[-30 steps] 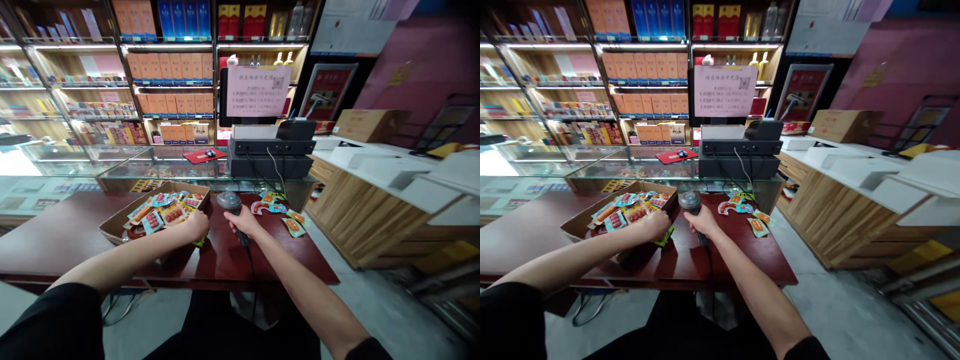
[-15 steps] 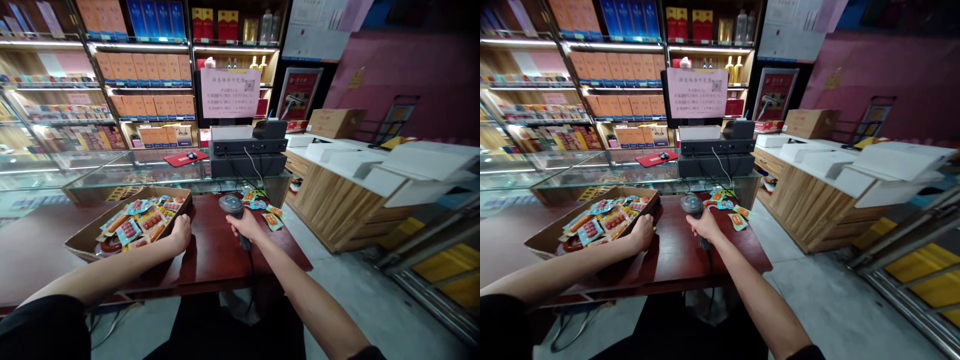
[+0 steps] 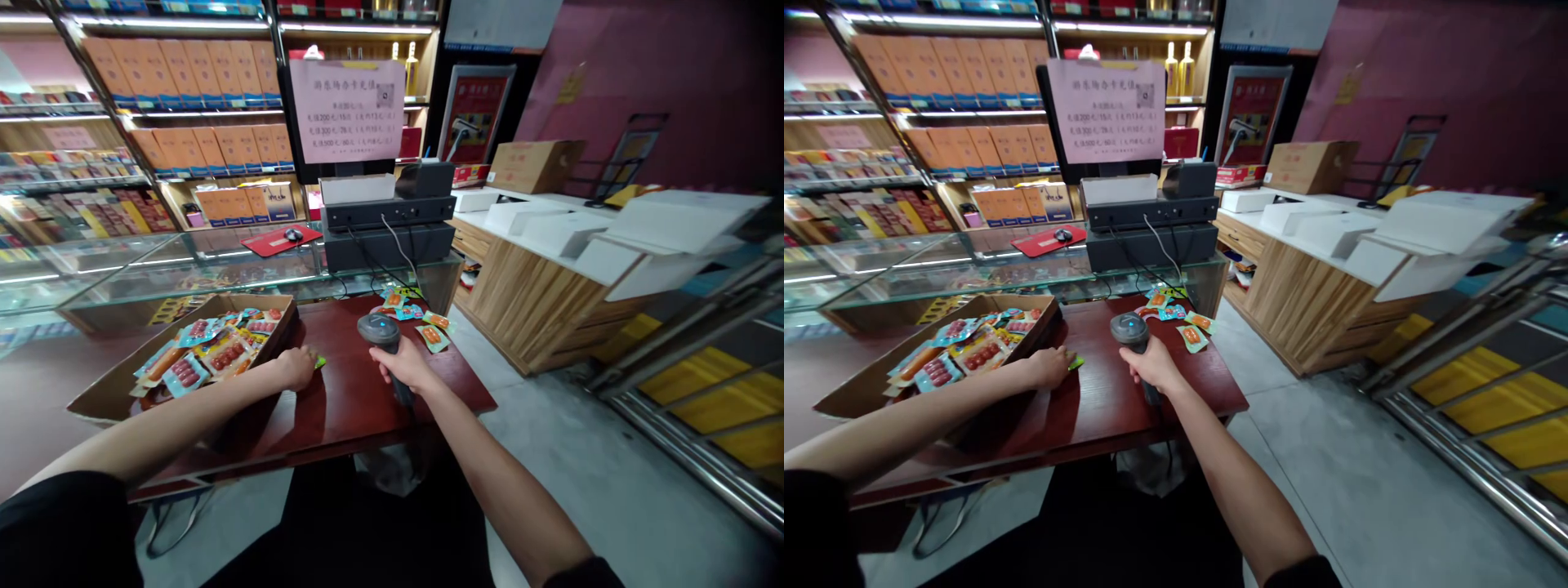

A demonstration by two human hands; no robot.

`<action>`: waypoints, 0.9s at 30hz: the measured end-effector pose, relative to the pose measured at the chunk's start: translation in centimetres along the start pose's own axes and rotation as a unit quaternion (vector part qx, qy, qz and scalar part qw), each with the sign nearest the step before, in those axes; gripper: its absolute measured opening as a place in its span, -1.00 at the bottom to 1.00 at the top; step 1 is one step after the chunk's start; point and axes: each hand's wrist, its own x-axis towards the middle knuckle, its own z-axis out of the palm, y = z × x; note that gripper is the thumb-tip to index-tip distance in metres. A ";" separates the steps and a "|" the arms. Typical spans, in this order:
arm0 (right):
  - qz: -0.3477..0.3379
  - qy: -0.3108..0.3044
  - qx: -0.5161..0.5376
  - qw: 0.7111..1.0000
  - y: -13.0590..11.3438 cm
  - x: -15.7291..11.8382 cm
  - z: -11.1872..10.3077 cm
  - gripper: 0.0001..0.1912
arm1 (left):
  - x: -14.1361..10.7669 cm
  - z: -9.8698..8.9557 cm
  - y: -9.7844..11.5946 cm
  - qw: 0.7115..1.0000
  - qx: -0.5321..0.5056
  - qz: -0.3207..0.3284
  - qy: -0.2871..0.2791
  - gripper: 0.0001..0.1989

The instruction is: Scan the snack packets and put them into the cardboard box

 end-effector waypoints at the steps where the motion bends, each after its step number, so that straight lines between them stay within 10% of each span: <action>1: 0.002 0.001 0.005 1.000 0.0 -0.2 -0.1 -0.79 | 0.2 -0.2 0.3 1.000 -0.006 0.006 0.006 -0.46; 5: 0.019 0.015 0.014 1.000 -0.1 -0.8 -0.4 -0.80 | 1.4 -1.2 1.1 0.994 -0.066 0.036 0.080 -0.26; 11: 0.031 0.026 0.018 0.999 0.4 -1.8 -0.6 -0.77 | 4.4 -0.8 -1.1 0.965 -0.255 0.001 0.057 -0.62; 20: 0.023 0.033 -0.030 0.999 0.3 -1.9 1.1 -0.80 | 4.6 -2.5 -2.8 0.675 -0.723 -0.032 0.142 -0.56; 27: 0.005 0.027 -0.066 0.997 0.5 -1.9 1.6 -0.81 | 4.0 -3.8 -2.0 0.590 -0.791 -0.032 0.157 -0.54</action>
